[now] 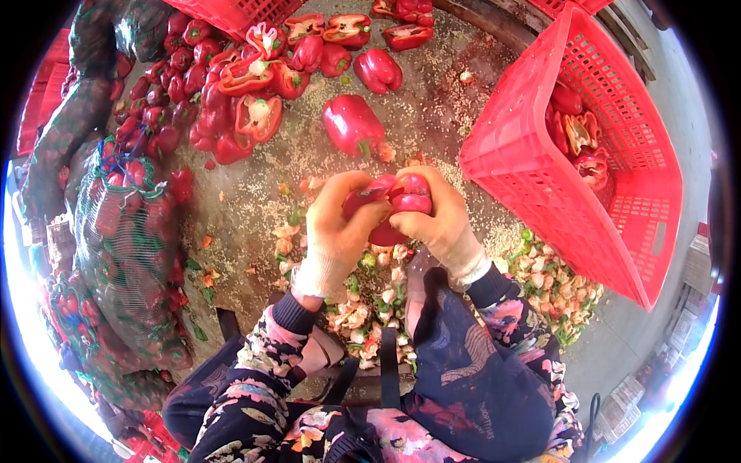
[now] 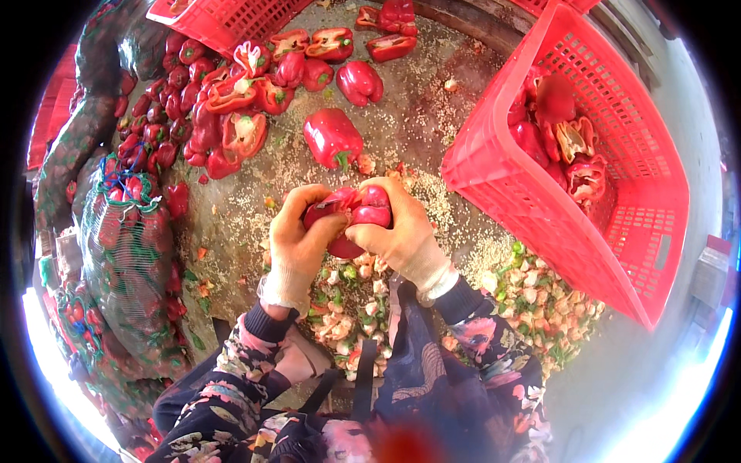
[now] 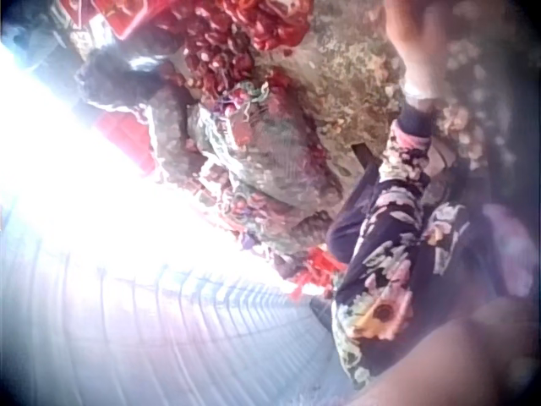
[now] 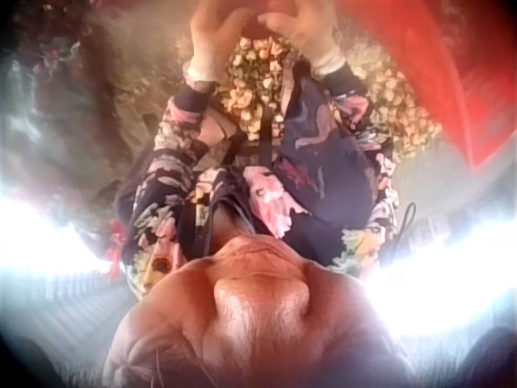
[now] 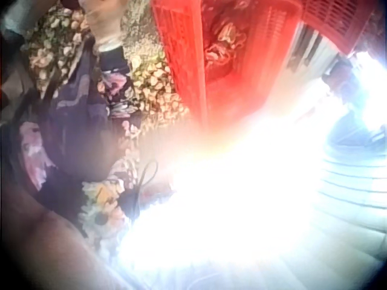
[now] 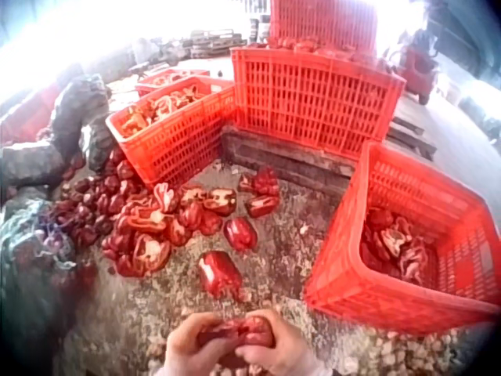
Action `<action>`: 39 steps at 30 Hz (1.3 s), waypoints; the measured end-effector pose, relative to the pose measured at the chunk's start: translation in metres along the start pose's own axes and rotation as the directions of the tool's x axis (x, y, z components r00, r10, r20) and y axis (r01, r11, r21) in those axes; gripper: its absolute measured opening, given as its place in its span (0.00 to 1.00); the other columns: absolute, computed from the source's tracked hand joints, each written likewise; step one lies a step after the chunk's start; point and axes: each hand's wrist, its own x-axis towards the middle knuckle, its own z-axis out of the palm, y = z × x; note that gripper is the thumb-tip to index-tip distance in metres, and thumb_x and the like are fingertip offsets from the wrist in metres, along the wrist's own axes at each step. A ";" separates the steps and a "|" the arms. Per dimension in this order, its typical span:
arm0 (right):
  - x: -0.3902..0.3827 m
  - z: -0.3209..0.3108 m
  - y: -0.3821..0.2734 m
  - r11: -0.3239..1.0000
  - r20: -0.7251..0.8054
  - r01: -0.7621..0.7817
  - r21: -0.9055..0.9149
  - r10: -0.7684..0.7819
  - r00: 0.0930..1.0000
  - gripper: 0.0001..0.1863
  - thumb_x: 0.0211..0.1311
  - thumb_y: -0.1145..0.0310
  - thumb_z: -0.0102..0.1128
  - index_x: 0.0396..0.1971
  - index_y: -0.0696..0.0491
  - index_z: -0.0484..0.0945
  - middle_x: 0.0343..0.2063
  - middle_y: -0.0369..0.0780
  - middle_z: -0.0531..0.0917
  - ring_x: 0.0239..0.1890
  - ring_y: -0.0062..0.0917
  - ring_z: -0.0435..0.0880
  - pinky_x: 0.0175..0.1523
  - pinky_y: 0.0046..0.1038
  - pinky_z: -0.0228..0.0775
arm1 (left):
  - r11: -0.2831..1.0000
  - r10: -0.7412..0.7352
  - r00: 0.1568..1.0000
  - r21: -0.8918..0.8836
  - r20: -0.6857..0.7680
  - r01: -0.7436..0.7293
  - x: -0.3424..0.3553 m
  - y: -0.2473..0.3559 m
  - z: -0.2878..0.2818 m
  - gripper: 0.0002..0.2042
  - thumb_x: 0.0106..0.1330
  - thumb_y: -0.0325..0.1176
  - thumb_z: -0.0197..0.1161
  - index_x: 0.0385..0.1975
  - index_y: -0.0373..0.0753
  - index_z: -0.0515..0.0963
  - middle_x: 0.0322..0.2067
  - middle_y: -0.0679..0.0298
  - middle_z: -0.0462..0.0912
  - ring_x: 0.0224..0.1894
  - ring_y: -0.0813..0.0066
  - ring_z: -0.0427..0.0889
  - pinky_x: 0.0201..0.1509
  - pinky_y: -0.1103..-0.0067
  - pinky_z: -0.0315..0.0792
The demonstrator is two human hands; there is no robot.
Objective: The person removes the stems and cores from red peppers by hand, pulling them out and discarding them into a pile while placing the cleaned peppers into red plastic crates.
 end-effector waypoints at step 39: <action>-0.033 -0.020 0.011 0.984 -0.038 -0.175 -0.037 0.173 0.984 0.19 0.50 0.72 0.63 0.46 0.58 0.80 0.34 0.42 0.85 0.39 0.26 0.84 0.48 0.29 0.76 | 0.710 -0.457 0.855 -0.480 0.243 0.516 0.002 -0.043 0.002 0.04 0.74 0.28 0.59 0.43 0.37 0.79 0.33 0.69 0.82 0.33 0.81 0.80 0.33 0.83 0.74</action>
